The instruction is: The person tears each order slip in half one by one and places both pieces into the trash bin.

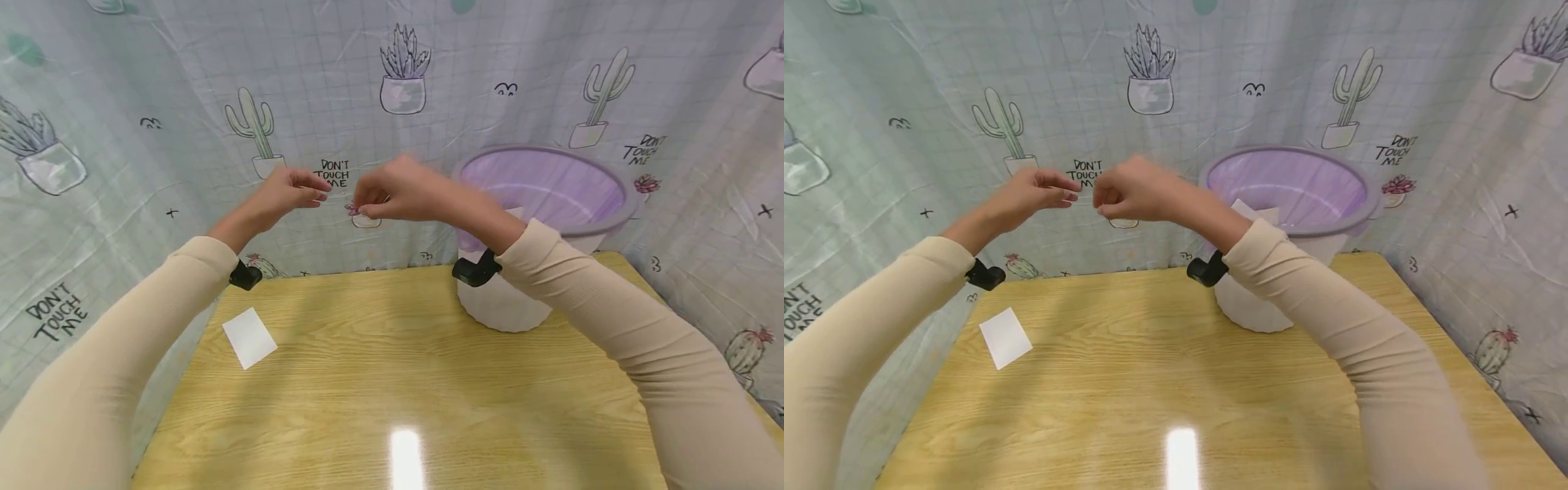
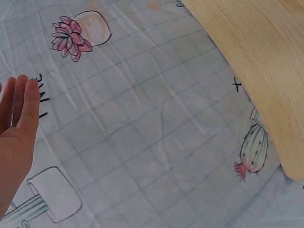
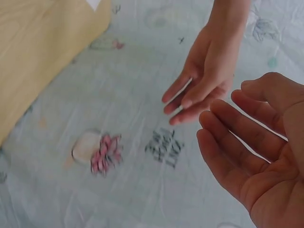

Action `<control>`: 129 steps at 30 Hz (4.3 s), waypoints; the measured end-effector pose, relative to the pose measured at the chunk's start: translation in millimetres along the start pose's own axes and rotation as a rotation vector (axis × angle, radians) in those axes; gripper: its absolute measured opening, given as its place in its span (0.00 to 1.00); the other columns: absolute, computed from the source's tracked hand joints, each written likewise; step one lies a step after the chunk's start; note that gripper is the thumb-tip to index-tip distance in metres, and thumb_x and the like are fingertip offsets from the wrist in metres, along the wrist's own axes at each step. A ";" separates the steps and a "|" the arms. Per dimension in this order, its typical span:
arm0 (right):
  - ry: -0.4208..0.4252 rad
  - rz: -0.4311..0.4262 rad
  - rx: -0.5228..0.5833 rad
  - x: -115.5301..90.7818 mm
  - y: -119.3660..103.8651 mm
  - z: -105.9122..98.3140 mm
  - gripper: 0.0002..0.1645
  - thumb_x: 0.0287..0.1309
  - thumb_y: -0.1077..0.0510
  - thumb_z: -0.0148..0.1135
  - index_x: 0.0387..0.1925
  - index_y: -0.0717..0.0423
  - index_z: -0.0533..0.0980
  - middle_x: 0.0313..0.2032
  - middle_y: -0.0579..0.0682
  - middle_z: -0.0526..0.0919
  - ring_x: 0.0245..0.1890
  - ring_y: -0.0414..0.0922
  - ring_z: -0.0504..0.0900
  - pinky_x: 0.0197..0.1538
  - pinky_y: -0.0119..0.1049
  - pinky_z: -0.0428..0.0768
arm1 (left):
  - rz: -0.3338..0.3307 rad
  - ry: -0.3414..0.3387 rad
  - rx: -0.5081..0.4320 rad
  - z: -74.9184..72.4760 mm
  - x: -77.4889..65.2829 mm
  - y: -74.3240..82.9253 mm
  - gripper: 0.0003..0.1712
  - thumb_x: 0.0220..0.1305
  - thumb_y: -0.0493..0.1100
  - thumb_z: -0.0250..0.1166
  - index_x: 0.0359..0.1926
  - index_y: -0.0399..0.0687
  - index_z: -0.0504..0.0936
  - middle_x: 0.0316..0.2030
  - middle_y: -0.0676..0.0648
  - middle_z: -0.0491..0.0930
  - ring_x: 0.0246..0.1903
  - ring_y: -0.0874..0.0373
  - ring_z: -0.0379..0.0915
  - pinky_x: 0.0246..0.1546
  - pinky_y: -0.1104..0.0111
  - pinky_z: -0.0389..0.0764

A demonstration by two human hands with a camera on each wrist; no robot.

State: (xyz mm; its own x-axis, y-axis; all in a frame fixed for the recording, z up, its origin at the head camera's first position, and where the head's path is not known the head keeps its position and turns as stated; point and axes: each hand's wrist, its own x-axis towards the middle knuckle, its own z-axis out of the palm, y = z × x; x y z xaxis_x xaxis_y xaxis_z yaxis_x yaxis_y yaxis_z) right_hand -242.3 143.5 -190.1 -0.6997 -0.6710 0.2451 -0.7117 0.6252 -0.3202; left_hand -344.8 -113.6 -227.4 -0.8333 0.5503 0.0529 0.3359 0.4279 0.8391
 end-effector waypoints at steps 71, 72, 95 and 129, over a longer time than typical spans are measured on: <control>-0.215 0.157 0.146 91.4 -29.6 340.8 0.28 0.69 0.55 0.62 0.69 0.49 0.74 0.46 0.44 0.83 0.37 0.35 0.70 0.39 0.24 0.66 | -0.332 0.018 -0.091 -24.9 -171.6 -266.4 0.31 0.80 0.39 0.53 0.73 0.23 0.57 0.69 0.22 0.61 0.51 0.76 0.73 0.55 0.67 0.81; -0.205 0.165 0.132 91.2 -30.0 340.0 0.27 0.69 0.56 0.63 0.68 0.49 0.75 0.49 0.44 0.84 0.38 0.35 0.72 0.40 0.23 0.67 | -0.335 0.017 -0.101 -23.4 -171.9 -265.1 0.30 0.80 0.38 0.52 0.73 0.22 0.57 0.70 0.22 0.60 0.51 0.76 0.73 0.55 0.67 0.81; -0.235 0.200 -0.068 73.3 9.4 312.8 0.27 0.71 0.47 0.63 0.68 0.47 0.75 0.66 0.45 0.76 0.67 0.43 0.73 0.67 0.32 0.71 | -0.119 -0.154 0.235 7.5 -150.9 -234.3 0.30 0.73 0.39 0.63 0.70 0.32 0.68 0.71 0.27 0.60 0.69 0.26 0.58 0.62 0.38 0.70; -0.128 0.106 0.030 40.7 22.9 298.6 0.11 0.72 0.55 0.62 0.48 0.48 0.88 0.42 0.40 0.89 0.37 0.32 0.83 0.43 0.23 0.78 | 0.113 -0.059 0.624 50.5 -145.8 -221.0 0.12 0.75 0.39 0.60 0.52 0.44 0.87 0.46 0.44 0.87 0.39 0.55 0.83 0.39 0.58 0.83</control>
State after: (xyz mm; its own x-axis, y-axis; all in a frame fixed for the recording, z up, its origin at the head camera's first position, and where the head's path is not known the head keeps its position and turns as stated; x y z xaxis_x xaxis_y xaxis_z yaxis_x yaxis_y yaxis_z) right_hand -268.6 11.5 -460.7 -0.7560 -0.6482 0.0909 -0.6307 0.6842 -0.3661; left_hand -275.4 -252.2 -447.9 -0.7582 0.6473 0.0777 0.6277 0.6926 0.3554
